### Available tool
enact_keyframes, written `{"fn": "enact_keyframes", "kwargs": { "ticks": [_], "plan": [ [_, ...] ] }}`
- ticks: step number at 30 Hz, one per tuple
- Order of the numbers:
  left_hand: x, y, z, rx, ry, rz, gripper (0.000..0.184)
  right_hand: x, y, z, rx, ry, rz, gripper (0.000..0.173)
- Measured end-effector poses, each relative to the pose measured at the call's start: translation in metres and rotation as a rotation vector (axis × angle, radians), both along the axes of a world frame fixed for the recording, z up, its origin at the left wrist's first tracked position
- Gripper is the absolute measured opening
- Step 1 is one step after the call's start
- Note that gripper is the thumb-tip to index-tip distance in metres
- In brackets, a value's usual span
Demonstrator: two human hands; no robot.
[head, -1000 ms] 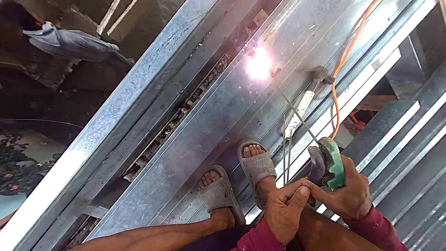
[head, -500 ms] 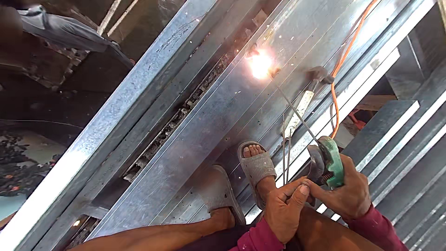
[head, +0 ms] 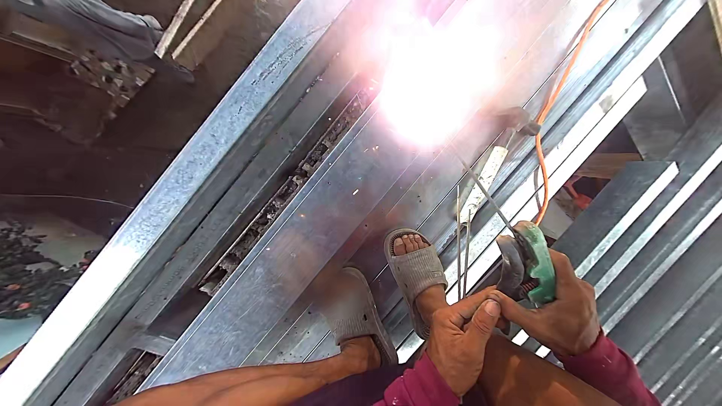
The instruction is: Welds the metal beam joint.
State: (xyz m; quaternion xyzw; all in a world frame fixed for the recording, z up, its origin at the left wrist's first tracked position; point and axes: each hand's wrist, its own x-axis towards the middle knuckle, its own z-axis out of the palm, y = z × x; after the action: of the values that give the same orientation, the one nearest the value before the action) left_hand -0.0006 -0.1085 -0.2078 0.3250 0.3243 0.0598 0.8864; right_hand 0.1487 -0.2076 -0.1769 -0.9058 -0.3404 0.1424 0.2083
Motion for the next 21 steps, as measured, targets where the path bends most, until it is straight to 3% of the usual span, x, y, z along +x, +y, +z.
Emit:
{"fn": "enact_keyframes", "kwargs": {
  "ticks": [17,21],
  "plan": [
    [0.0019,-0.0003,-0.0001,0.006,0.011,-0.001,0.029,0.0013,0.0002,0.0002,0.009,0.007,0.013,0.081],
    [0.0001,0.001,0.0009,0.053,-0.05,-0.018,0.032,-0.0009,-0.0071,-0.0008,0.09,0.002,-0.011,0.089]
  ]
}}
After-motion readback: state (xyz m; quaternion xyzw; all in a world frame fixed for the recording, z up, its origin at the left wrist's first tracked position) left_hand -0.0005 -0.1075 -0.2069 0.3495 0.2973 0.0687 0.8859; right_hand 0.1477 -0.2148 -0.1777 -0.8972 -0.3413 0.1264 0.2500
